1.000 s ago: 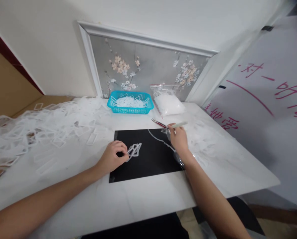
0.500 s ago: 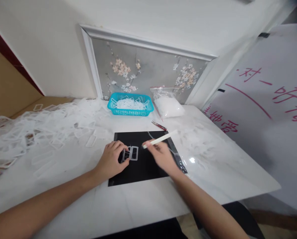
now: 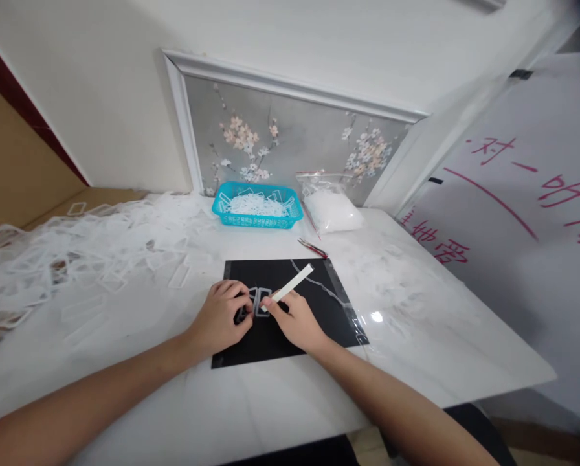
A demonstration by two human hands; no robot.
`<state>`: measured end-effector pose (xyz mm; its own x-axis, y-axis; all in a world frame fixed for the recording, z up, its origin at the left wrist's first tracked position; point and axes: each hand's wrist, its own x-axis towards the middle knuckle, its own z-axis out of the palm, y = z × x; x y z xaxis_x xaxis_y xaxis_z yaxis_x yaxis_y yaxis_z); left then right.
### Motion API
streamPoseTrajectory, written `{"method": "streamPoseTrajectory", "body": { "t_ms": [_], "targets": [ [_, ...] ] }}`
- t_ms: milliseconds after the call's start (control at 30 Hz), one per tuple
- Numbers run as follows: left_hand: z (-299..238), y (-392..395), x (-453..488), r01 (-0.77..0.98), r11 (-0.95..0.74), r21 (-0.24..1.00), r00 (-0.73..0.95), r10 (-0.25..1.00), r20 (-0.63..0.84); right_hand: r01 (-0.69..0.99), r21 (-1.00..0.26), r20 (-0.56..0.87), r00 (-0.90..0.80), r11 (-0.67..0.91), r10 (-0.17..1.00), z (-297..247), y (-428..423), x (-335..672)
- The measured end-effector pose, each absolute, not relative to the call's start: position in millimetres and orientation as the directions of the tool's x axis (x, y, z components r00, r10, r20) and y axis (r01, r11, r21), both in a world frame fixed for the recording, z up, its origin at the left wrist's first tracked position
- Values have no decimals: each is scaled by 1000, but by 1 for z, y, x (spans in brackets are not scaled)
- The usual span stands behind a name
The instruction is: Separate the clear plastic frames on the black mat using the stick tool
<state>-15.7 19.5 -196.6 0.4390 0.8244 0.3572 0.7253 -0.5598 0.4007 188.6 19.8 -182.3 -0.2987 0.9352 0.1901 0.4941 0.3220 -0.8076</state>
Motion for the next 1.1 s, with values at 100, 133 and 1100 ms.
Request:
{"method": "streamPoseTrajectory", "body": {
  "t_ms": [100,133,1100],
  "targets": [
    [-197,20,-15,719,-563,407,448,824,346,499,-800,189,-316,333,930,-184,21,188],
    [-197,20,-15,718,-564,409,451,824,344,503,-796,193,-318,338,928,-185,21,188],
    [-192,25,-12,568,-362,739,343,921,187,342,-807,387,-307,481,869,-176,13,188]
  ]
}}
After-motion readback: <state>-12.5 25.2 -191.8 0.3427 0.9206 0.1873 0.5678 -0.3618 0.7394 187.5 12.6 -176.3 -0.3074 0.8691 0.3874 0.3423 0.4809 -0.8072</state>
